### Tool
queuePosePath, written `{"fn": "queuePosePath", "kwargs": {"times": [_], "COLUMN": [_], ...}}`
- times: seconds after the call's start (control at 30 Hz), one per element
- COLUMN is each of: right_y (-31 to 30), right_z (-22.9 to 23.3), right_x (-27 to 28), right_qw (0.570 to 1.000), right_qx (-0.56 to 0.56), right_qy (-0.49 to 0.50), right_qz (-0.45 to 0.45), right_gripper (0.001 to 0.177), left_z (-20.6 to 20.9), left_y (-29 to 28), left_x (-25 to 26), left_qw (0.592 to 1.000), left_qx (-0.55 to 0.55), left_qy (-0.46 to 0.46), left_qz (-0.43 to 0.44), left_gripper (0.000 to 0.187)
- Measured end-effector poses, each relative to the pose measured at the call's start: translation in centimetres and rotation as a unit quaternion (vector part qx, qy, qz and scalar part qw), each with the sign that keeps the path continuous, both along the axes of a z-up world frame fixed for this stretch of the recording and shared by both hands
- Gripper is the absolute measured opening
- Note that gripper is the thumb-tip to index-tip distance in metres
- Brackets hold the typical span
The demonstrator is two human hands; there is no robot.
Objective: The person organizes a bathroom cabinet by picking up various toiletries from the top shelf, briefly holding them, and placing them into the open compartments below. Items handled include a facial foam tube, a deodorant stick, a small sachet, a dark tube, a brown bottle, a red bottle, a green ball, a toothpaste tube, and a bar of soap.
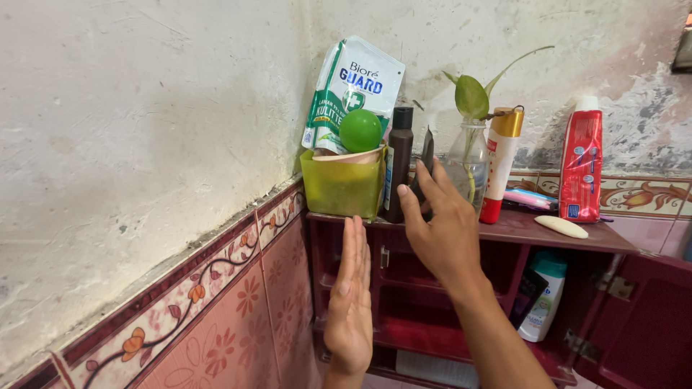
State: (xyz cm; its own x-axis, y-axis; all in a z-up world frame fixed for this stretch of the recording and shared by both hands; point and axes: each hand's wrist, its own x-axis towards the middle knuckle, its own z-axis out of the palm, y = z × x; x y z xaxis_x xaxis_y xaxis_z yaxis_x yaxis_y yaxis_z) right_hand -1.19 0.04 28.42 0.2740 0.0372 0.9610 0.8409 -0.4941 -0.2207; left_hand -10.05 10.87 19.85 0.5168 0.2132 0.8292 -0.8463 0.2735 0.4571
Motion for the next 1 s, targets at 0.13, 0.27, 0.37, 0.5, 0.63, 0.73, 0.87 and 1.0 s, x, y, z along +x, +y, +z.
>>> {"fn": "queuePosePath", "kwargs": {"times": [0.13,0.27,0.37,0.5,0.63,0.73,0.87,1.0], "right_y": [0.1,-0.1,-0.7,-2.2,-3.9,-5.1,-6.3,-6.4], "right_z": [-0.3,-1.0,-1.2,-1.4,-2.7,-4.3,-7.2,-11.0], "right_x": [0.3,0.0,-1.0,-3.1,-5.6,-5.9,-3.4,-0.5], "right_qw": [1.0,0.998,0.997,0.995,0.988,0.957,0.868,0.784], "right_qx": [0.017,0.03,0.053,0.083,0.137,0.208,0.277,0.289], "right_qy": [-0.004,-0.05,-0.061,-0.048,-0.02,0.093,0.234,0.266], "right_qz": [0.016,0.007,0.004,0.004,0.061,0.179,0.341,0.481], "right_gripper": [0.042,0.037,0.037,0.04,0.039,0.041,0.043,0.045], "left_z": [0.0,-0.2,-0.3,-0.3,-0.4,-0.4,-0.7,-1.8], "left_y": [-0.1,-0.1,-0.3,-0.5,-0.9,-1.4,-2.4,-3.3], "left_x": [-0.1,0.3,0.7,1.3,1.4,1.6,2.1,2.4], "left_qw": [1.0,1.0,1.0,1.0,0.998,0.999,0.998,0.992], "left_qx": [0.009,0.009,0.004,0.01,0.051,0.044,0.024,-0.029], "left_qy": [0.004,-0.006,-0.015,-0.02,-0.031,-0.024,-0.024,-0.004], "left_qz": [0.0,-0.012,-0.014,0.0,0.025,-0.005,-0.054,-0.123], "left_gripper": [0.085,0.085,0.085,0.082,0.079,0.079,0.079,0.08]}}
